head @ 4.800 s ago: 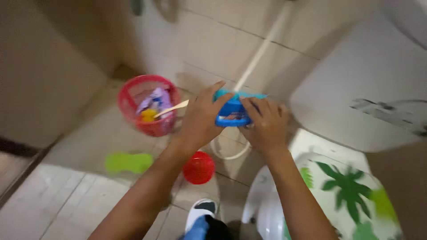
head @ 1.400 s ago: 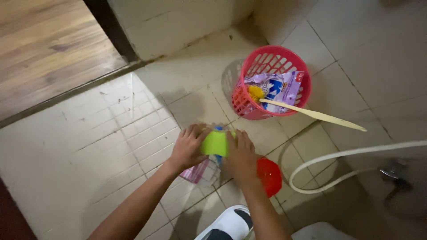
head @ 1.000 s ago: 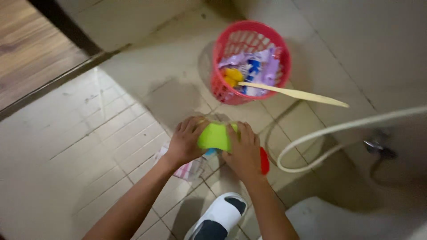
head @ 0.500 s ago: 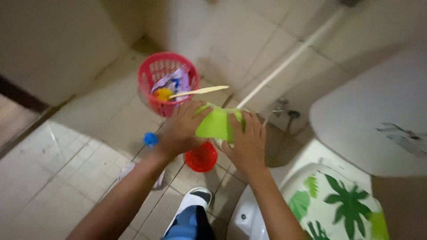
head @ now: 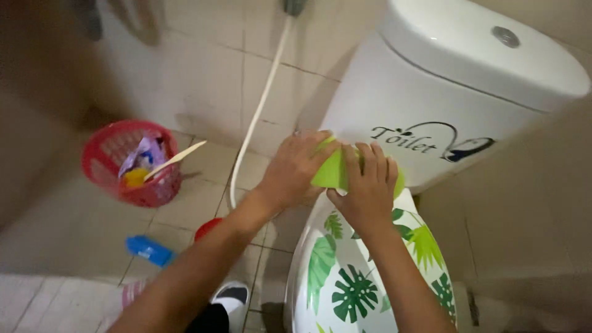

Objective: Cleaning the exterior of a toilet tank with a brush, sponge, and cloth

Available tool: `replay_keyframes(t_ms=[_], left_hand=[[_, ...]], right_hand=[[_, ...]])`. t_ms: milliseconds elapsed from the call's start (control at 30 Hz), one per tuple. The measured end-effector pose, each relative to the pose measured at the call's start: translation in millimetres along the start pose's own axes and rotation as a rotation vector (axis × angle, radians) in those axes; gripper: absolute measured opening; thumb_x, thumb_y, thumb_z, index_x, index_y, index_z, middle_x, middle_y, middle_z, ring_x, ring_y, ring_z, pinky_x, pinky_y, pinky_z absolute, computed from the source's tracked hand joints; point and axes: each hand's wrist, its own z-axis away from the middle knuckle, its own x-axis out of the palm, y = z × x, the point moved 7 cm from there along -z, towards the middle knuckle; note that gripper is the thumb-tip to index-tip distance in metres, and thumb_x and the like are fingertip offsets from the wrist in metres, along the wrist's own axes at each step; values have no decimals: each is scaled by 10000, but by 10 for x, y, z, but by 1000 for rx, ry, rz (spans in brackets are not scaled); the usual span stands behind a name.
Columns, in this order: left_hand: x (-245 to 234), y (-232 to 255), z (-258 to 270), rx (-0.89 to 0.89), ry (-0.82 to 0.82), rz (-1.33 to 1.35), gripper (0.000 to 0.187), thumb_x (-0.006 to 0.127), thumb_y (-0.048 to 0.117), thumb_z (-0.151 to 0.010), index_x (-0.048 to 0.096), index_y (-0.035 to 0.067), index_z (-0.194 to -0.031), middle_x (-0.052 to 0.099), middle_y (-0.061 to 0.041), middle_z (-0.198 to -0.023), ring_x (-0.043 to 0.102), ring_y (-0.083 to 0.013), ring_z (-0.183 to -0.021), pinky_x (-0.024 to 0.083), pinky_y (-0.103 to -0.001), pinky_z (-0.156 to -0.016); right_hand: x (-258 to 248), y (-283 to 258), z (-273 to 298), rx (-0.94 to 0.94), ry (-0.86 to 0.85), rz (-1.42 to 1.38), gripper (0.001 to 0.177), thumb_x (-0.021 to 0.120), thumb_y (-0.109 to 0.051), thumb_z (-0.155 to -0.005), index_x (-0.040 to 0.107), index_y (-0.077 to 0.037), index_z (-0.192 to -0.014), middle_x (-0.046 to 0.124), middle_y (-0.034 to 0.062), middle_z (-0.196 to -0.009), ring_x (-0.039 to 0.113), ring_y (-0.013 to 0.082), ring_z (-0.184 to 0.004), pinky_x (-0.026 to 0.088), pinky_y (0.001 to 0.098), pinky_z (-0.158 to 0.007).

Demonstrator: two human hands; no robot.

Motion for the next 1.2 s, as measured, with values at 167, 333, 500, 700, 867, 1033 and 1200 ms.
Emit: replay_keyframes(t_ms=[167,333,500,700,867,1033,1200], left_hand=[[195,245,-347,29,62,-77,887,812,227,-765,421,116,-1554,386,-176,-1612,422,-384,-1469,354,-509,-1191],[296,180,-319,-47,106,18,947,816,251,-791,332,82,-1587,294,-205,-1649,361,-408,-1497,301,-545,-1208],[284,33,-195,-168,77,26,959,833,280,-767,352,77,-1572,330,-185,-1647,395,-376,-1467,339,-533,-1168],[398,-61,-18,-114,4,-8,928,844,282,-740,395,60,-1521,342,-241,-1595,402,-408,-1414,326,-555,-1133],[454,-87,22,-135,-8,12,918,833,274,-749,395,88,-1533,367,-199,-1601,418,-392,-1434,339,-537,-1159],[529,-76,51,-167,42,40,914,825,291,-770,383,88,-1544,371,-169,-1615,430,-383,-1415,340,-539,-1169],[581,-64,68,-118,127,36,909,810,304,-798,370,66,-1557,377,-171,-1632,442,-372,-1436,349,-528,-1185]], right_hand=[[-166,691,-22,59,-25,54,927,891,-290,-671,495,-170,-1501,510,139,-1385,447,361,-1359,310,573,-1117],[-538,1049,-349,68,103,172,996,920,-254,-659,476,-195,-1549,498,173,-1354,456,368,-1324,302,565,-1088],[-288,1181,-498,41,333,238,909,932,-251,-799,449,-260,-1569,491,104,-1422,449,315,-1374,304,544,-1123],[217,976,-230,34,291,271,722,775,-103,-768,564,-285,-1435,557,79,-1343,508,320,-1291,334,520,-1067],[426,819,-84,-79,135,226,723,699,-53,-756,617,-292,-1433,588,65,-1326,539,293,-1284,354,481,-1065],[-136,802,-523,-37,269,294,664,761,-135,-808,620,-307,-1433,599,49,-1305,547,274,-1211,347,477,-977],[-479,750,-765,75,377,247,667,785,-175,-841,602,-263,-1477,603,67,-1317,561,278,-1207,347,470,-998]])
